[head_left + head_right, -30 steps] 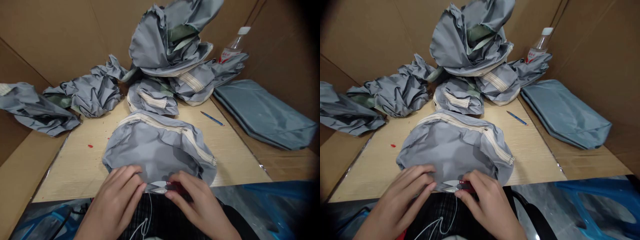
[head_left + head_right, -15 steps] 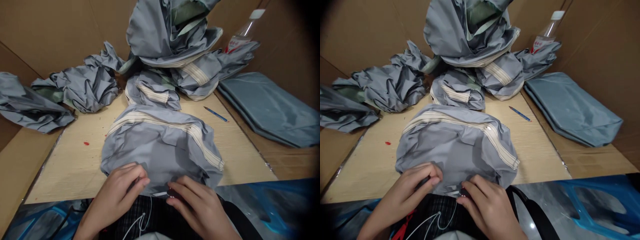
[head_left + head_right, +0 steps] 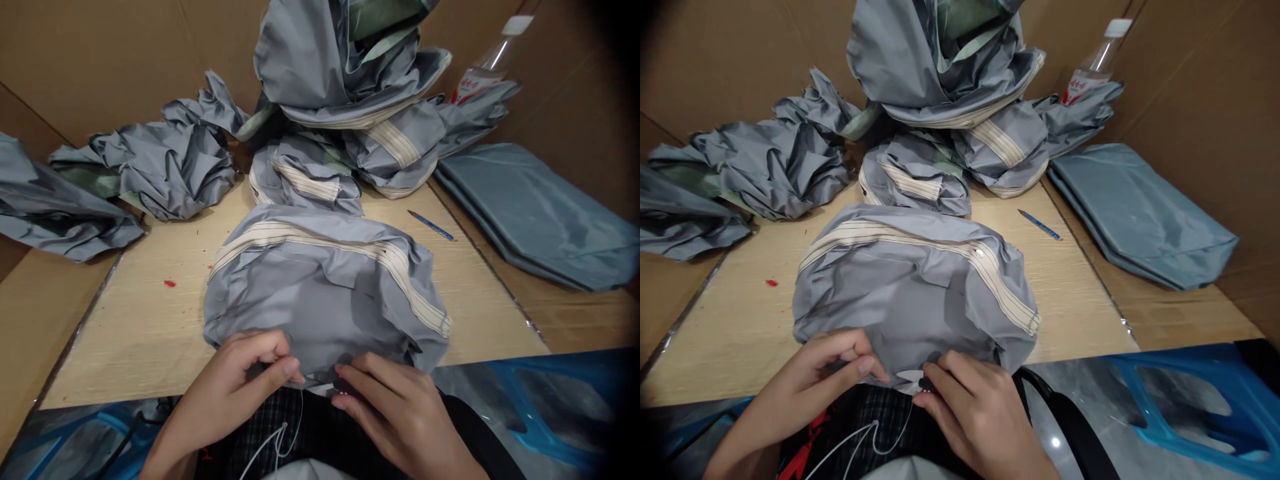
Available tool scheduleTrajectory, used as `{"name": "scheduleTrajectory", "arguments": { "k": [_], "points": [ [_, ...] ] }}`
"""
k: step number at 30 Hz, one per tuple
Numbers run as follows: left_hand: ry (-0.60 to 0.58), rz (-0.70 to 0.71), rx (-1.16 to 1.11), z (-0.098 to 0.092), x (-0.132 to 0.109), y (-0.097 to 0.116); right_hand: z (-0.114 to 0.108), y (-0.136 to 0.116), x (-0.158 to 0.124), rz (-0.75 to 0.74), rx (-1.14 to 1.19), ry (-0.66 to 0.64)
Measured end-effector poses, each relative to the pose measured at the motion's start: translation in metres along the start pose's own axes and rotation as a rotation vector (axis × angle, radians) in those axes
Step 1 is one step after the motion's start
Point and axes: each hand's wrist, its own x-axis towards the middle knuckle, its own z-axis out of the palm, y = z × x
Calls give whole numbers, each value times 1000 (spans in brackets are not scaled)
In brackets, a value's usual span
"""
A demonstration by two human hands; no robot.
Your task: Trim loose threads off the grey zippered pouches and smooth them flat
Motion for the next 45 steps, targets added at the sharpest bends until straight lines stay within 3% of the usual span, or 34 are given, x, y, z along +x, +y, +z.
{"name": "scheduleTrajectory", "arguments": {
  "k": [8,21,28,34,39,45],
  "points": [
    [-40,-136,-176,0,-4,-4,1,0,1,-44,-29,16],
    [-58,-107,-165,-3,-1,-6,5,2,1,-76,0,63],
    [-38,-53,-164,-3,-1,-4,9,5,0,-84,39,90],
    [10,21,-122,-4,-5,-5,8,6,0,13,164,139],
    [76,143,-54,-8,-7,-4,7,1,1,13,106,114],
    [118,178,-54,-7,-8,-8,13,-10,2,-51,34,73]
  ]
}}
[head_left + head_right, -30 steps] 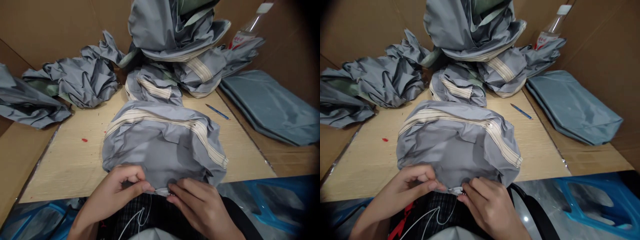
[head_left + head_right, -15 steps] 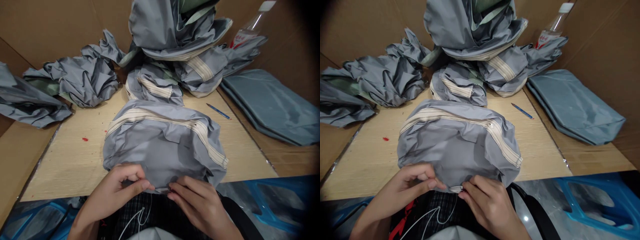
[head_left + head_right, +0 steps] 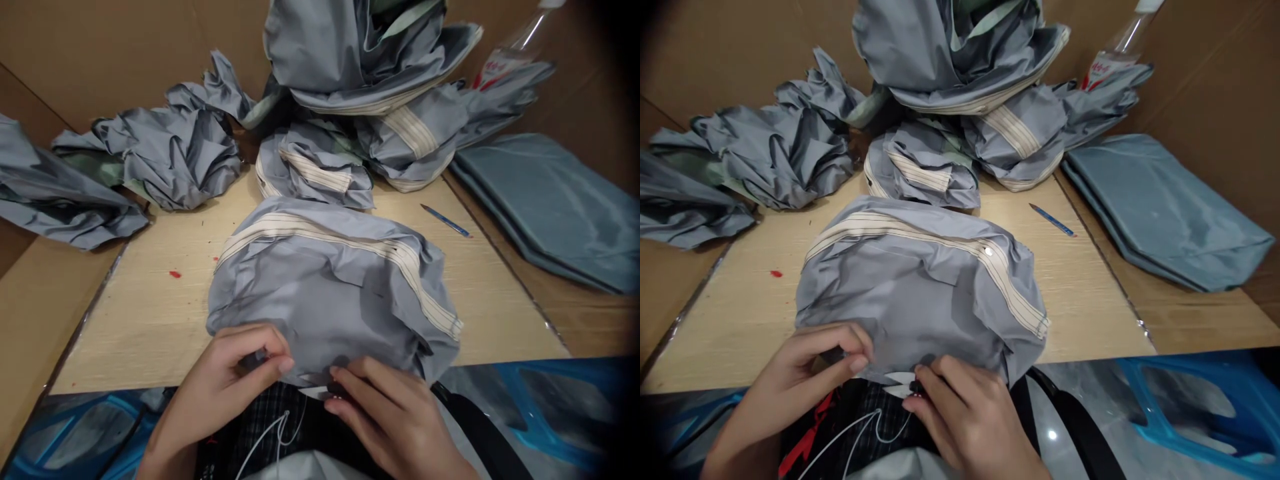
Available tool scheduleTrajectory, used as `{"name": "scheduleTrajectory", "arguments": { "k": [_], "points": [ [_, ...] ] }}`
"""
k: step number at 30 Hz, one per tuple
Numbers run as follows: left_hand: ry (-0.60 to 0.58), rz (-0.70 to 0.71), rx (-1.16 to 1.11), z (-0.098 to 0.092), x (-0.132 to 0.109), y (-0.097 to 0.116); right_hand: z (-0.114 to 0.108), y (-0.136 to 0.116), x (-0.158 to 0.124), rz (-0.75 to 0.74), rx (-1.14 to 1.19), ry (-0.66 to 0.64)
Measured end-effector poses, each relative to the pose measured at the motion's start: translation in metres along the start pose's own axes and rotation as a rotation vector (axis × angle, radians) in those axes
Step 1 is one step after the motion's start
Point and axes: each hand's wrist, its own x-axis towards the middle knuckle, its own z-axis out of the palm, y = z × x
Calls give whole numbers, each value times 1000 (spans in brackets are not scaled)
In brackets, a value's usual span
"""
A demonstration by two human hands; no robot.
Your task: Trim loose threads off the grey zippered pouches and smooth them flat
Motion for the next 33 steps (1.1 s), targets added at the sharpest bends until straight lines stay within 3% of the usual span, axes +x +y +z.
{"name": "scheduleTrajectory", "arguments": {
  "k": [33],
  "points": [
    [20,-31,-43,0,2,-1,10,-3,4,36,89,22]
  ]
}}
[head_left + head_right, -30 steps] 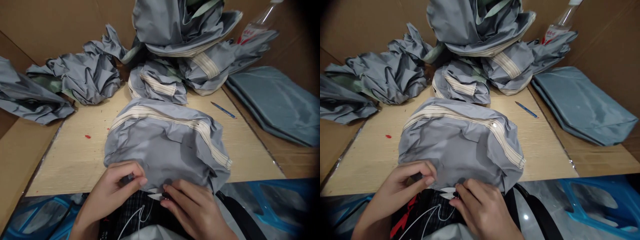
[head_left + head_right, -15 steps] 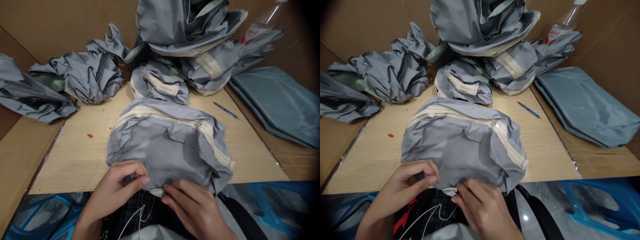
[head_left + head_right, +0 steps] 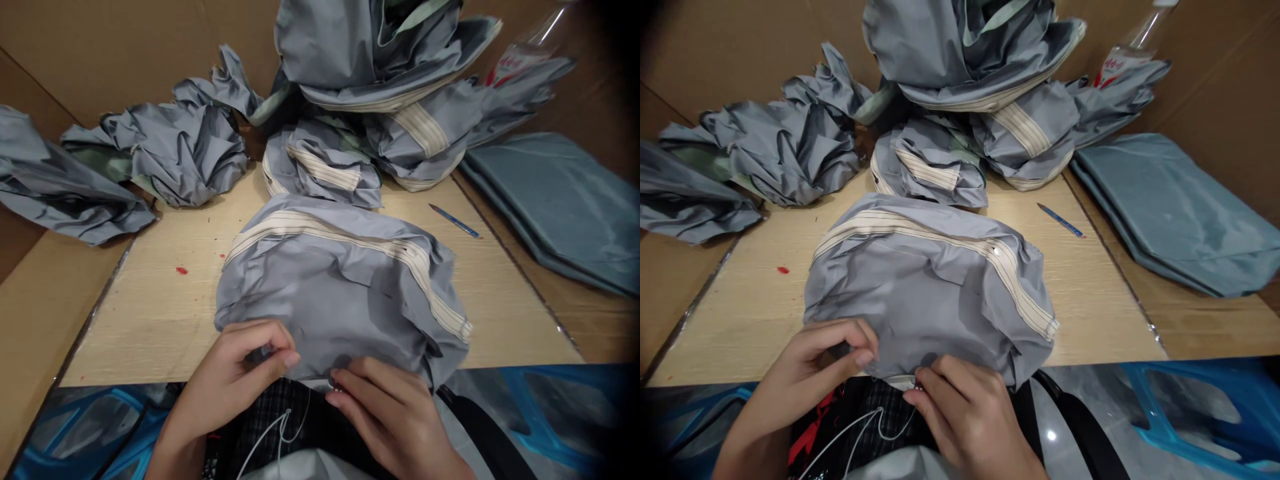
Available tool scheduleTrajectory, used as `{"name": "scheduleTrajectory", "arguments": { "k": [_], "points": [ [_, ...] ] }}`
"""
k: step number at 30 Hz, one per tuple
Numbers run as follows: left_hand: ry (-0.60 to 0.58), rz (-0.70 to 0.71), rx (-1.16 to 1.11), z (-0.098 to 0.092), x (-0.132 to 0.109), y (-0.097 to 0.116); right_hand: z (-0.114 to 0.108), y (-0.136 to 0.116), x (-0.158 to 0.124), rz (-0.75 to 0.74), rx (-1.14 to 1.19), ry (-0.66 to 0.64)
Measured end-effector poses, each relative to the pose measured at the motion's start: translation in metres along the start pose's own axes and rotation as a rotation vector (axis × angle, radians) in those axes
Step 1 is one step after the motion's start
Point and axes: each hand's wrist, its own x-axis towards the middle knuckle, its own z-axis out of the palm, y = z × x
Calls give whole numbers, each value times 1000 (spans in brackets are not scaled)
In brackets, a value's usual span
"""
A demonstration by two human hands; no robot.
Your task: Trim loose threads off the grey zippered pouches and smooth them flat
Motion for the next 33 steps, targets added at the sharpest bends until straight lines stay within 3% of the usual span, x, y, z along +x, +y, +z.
{"name": "scheduleTrajectory", "arguments": {
  "k": [6,23,33],
  "points": [
    [79,-15,-26,0,-2,-3,3,-1,1,1,-48,2],
    [93,-26,15,-3,-5,-7,9,0,5,-44,-71,-4],
    [101,40,90,-2,-7,-5,10,2,4,-29,-25,17]
  ]
}}
